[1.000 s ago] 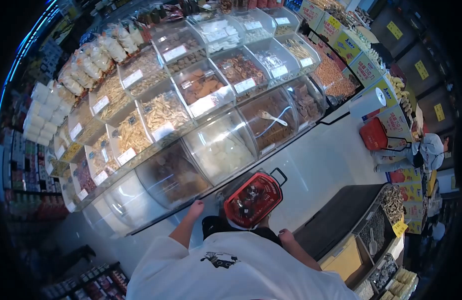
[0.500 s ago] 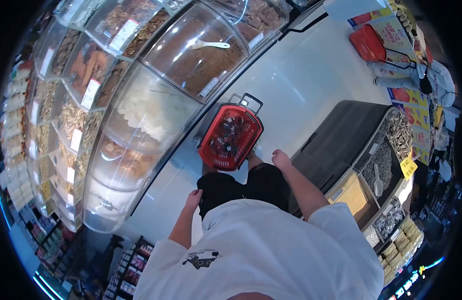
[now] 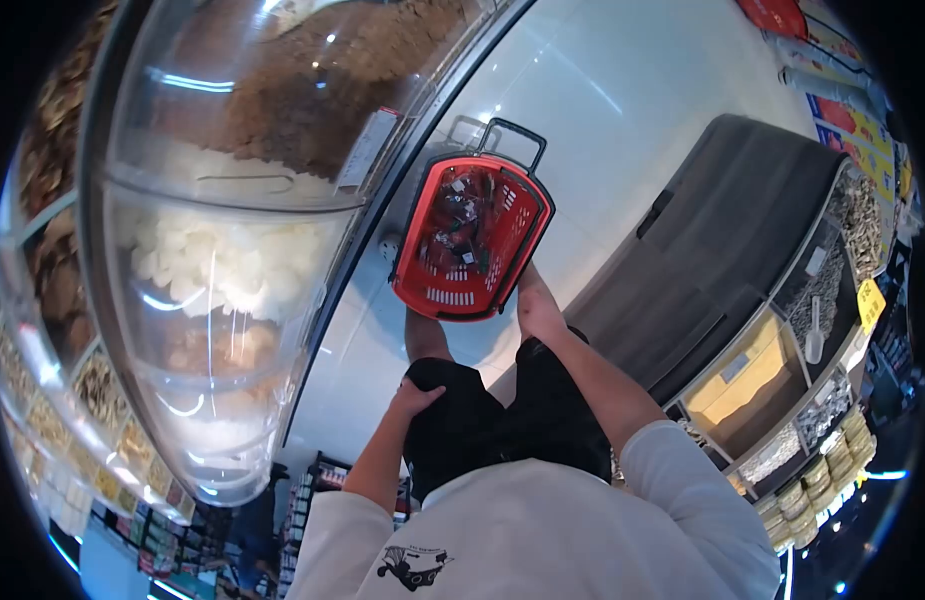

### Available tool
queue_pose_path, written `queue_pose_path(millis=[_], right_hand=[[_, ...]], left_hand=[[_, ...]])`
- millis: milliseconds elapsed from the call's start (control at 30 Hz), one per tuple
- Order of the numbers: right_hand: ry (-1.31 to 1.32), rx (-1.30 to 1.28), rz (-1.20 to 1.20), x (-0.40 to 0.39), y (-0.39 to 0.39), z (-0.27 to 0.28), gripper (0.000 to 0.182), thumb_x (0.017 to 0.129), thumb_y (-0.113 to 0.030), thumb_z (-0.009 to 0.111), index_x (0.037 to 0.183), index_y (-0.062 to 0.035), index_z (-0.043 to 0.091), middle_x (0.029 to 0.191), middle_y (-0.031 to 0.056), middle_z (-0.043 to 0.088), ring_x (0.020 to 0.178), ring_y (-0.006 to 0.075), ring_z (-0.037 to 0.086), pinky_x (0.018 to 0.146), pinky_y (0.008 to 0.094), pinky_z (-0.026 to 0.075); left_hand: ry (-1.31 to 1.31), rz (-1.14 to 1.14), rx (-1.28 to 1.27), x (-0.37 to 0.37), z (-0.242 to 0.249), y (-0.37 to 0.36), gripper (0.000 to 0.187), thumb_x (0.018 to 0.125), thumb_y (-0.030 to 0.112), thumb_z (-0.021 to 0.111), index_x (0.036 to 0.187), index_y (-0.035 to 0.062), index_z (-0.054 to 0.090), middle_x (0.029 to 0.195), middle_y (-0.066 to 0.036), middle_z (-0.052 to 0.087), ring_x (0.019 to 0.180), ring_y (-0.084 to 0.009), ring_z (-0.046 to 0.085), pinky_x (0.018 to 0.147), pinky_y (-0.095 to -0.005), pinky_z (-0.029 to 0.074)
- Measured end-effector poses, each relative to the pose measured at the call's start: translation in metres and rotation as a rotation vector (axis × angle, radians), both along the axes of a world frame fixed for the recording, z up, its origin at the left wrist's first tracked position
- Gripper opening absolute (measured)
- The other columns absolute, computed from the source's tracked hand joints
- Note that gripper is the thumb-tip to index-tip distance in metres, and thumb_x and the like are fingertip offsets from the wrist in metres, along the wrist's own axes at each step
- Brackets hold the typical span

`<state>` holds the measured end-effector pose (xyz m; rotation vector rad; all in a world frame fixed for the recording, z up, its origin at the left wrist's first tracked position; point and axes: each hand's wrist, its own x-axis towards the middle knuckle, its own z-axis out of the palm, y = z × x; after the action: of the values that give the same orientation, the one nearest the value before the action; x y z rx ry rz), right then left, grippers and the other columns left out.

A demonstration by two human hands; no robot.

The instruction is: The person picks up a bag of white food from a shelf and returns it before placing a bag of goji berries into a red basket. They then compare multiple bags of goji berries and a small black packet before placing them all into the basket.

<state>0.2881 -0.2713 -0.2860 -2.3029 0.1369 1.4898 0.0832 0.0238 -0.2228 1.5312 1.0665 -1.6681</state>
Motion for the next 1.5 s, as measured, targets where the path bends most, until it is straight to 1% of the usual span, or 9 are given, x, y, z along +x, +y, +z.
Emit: queue_pose_path(millis=[67,133,367,467,833,1067,1233,1333,1500], right_hand=[[0.033,0.029,-0.024,-0.005,0.024,-0.032,0.040,0.084,-0.012,0.059,0.122,-0.0016,0.059,0.112,0.0240,0.067,0.107,0.0433,0.063,0.094,0.0479,0.052],[0.001,0.043,-0.032,-0.008,0.047,-0.063,0.057,0.081,-0.011,0.062,0.136,-0.0052,0.047,0.133,0.0299,0.054,0.121,0.0442,0.057,0.101,0.0487,0.050],[-0.126,-0.045,-0.156,0.009,0.101,-0.196,0.083,0.077,-0.023,0.076,0.146,-0.0056,0.032,0.135,0.0315,0.045,0.121,0.0509,0.054,0.101,0.0524,0.050],[-0.052,-0.142,-0.174,0.056,0.117,-0.204,0.095,0.079,-0.028,0.078,0.155,-0.0111,0.023,0.144,0.0260,0.039,0.128,0.0472,0.051,0.107,0.0514,0.047],[-0.210,-0.253,-0.294,0.113,0.105,-0.246,0.101,0.072,-0.032,0.085,0.153,-0.0133,0.029,0.149,0.0261,0.034,0.134,0.0458,0.046,0.111,0.0493,0.044],[-0.127,-0.164,-0.194,0.131,0.096,-0.329,0.104,0.071,-0.043,0.086,0.156,-0.0250,0.030,0.162,0.0196,0.024,0.148,0.0436,0.027,0.120,0.0535,0.031],[-0.195,-0.196,0.049,0.130,0.119,-0.348,0.108,0.065,-0.045,0.090,0.154,-0.0238,0.033,0.158,0.0144,0.035,0.146,0.0424,0.032,0.115,0.0653,0.030],[-0.236,-0.251,0.398,0.132,0.135,-0.362,0.099,0.063,-0.046,0.091,0.146,-0.0206,0.043,0.149,0.0089,0.046,0.139,0.0464,0.038,0.103,0.0667,0.041],[0.043,-0.305,0.434,0.162,0.150,-0.355,0.111,0.061,-0.046,0.093,0.152,-0.0213,0.035,0.156,0.0088,0.040,0.141,0.0443,0.038,0.103,0.0695,0.040]], left_hand=[[0.039,0.007,-0.006,-0.007,-0.015,0.000,0.125,0.065,0.066,0.083,0.147,-0.0115,0.028,0.142,-0.032,0.050,0.131,-0.0410,0.053,0.110,-0.0436,0.045],[0.107,-0.076,0.062,-0.003,-0.020,-0.005,0.118,0.066,0.068,0.080,0.142,-0.0085,0.034,0.137,-0.032,0.053,0.126,-0.0426,0.057,0.106,-0.0458,0.049],[0.011,-0.288,0.294,0.002,-0.023,-0.011,0.099,0.072,0.068,0.073,0.130,-0.0057,0.043,0.120,-0.029,0.062,0.108,-0.0459,0.065,0.094,-0.0511,0.054],[-0.003,-0.322,0.284,-0.003,-0.024,-0.004,0.096,0.075,0.069,0.070,0.127,-0.0063,0.045,0.118,-0.028,0.062,0.107,-0.0462,0.065,0.092,-0.0511,0.054],[-0.068,-0.387,0.268,0.004,-0.026,0.009,0.089,0.078,0.067,0.069,0.124,-0.0059,0.045,0.115,-0.028,0.062,0.102,-0.0455,0.066,0.090,-0.0503,0.054],[-0.091,-0.411,0.318,0.020,-0.023,0.019,0.097,0.079,0.064,0.070,0.137,-0.0067,0.038,0.122,-0.030,0.058,0.107,-0.0474,0.063,0.093,-0.0509,0.053],[-0.154,-0.407,0.336,0.030,-0.022,0.026,0.099,0.079,0.061,0.072,0.140,-0.0081,0.036,0.123,-0.032,0.057,0.108,-0.0481,0.062,0.093,-0.0513,0.052],[-0.149,-0.443,0.333,0.034,-0.023,0.029,0.100,0.079,0.061,0.073,0.140,-0.0084,0.035,0.124,-0.033,0.056,0.111,-0.0482,0.061,0.094,-0.0509,0.052],[-0.122,-0.428,0.343,0.037,-0.023,0.029,0.101,0.078,0.060,0.073,0.141,-0.0083,0.034,0.128,-0.032,0.054,0.114,-0.0477,0.060,0.097,-0.0505,0.051]])
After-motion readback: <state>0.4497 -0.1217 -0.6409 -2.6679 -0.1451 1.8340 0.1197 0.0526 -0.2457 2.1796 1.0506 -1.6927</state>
